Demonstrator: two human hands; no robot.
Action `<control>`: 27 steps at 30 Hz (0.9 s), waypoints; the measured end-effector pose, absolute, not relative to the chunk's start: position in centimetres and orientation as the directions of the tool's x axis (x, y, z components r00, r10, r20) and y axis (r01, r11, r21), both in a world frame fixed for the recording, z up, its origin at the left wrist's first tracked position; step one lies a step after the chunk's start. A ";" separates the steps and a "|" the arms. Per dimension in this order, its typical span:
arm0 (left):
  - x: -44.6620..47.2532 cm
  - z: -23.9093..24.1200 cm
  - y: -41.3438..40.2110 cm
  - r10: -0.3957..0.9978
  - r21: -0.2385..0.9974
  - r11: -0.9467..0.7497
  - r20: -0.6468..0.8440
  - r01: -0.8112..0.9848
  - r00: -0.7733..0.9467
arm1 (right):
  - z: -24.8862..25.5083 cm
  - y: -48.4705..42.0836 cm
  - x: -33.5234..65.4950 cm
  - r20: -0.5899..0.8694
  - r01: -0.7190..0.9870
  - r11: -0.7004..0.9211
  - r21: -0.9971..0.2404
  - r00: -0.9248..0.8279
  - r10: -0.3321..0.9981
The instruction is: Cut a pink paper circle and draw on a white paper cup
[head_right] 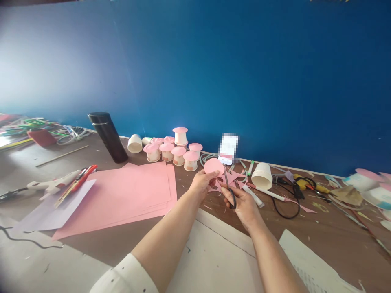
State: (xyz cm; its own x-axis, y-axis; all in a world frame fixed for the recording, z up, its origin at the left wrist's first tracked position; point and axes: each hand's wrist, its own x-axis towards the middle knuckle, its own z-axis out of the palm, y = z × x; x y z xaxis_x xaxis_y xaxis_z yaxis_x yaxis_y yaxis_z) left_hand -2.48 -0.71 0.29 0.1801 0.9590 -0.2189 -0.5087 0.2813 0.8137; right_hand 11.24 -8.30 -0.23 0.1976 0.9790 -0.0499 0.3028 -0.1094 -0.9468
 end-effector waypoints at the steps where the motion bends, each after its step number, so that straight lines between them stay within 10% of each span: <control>1: -2.5 0.3 -0.7 0.960 0.812 0.276 -0.214 -0.514 0.178 | -0.1 -8.3 11.2 -0.049 0.300 -0.108 -0.948 0.200 0.979; 27: -1.8 0.0 -0.7 0.942 0.818 0.337 -0.288 -0.467 0.174 | 0.2 -8.5 11.1 -0.053 0.304 -0.103 -0.947 0.170 0.984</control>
State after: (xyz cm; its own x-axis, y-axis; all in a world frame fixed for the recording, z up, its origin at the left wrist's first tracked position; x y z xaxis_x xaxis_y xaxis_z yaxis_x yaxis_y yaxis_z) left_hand -1.79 -0.74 0.00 0.1740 0.9416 -0.2882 -0.4673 0.3366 0.8175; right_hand 11.05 -8.49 0.24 0.1697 0.9841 -0.0525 0.3037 -0.1029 -0.9472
